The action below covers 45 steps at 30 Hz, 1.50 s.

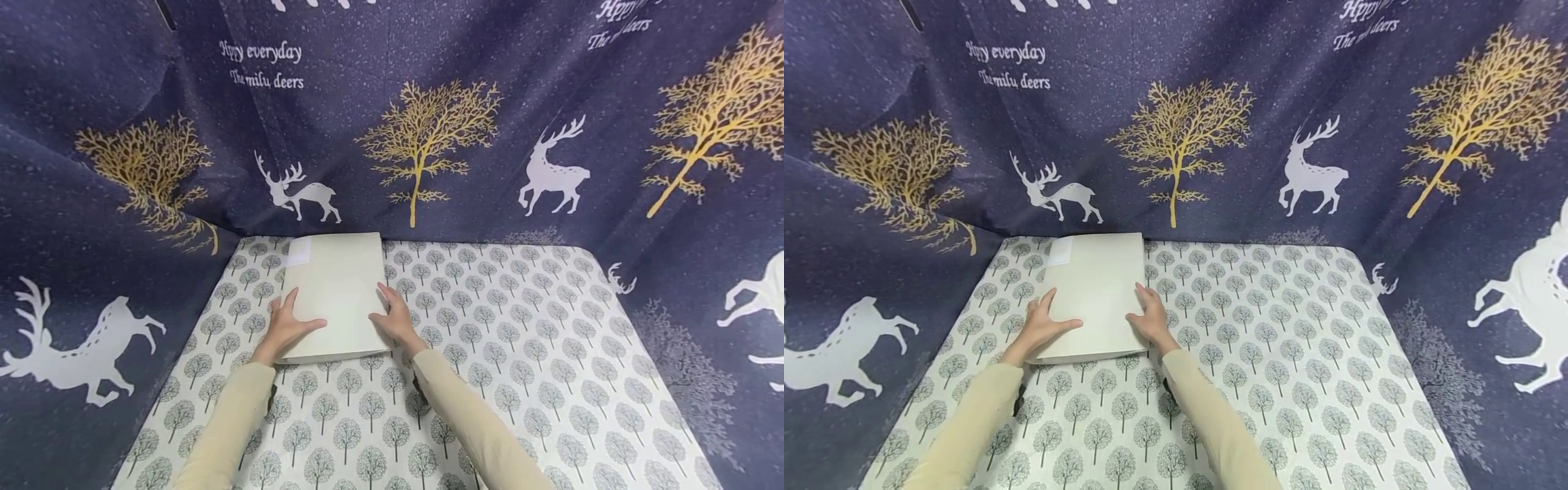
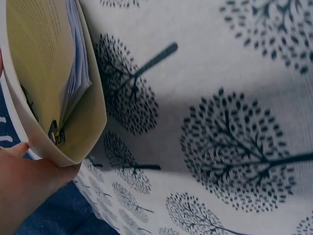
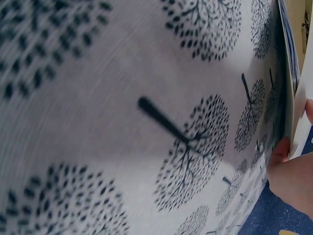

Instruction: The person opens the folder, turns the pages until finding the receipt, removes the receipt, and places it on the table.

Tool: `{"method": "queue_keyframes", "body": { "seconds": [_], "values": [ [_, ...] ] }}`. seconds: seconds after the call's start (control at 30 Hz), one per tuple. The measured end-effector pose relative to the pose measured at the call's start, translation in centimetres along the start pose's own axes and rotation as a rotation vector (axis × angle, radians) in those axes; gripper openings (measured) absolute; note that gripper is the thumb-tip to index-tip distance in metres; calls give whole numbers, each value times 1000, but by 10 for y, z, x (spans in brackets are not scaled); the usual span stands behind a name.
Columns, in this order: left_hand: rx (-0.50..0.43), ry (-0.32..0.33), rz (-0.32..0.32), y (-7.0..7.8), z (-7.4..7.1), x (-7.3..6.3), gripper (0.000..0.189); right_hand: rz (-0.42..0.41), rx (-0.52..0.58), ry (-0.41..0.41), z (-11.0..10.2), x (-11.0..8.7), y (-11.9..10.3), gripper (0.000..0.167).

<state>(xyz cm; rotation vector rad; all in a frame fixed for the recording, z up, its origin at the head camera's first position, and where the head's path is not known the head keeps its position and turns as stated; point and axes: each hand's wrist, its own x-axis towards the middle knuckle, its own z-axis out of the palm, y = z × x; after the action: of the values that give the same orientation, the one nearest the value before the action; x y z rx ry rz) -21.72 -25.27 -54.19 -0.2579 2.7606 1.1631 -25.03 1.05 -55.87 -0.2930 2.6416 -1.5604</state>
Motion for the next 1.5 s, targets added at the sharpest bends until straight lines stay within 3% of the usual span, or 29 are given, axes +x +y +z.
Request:
{"method": "queue_keyframes", "body": {
  "seconds": [0.5,0.8,1.03,1.5],
  "values": [
    [-7,-40,20,23,23,-3,122,144,132,28,-30,-5,10,69],
    [-13,-37,45,40,33,-1,121,122,107,53,-49,-3,18,67],
    [-25,-90,71,61,54,-1,118,170,123,106,-72,-16,31,67],
    [-41,-127,90,82,83,-6,117,211,64,138,-108,-26,49,64]
  ]
}}
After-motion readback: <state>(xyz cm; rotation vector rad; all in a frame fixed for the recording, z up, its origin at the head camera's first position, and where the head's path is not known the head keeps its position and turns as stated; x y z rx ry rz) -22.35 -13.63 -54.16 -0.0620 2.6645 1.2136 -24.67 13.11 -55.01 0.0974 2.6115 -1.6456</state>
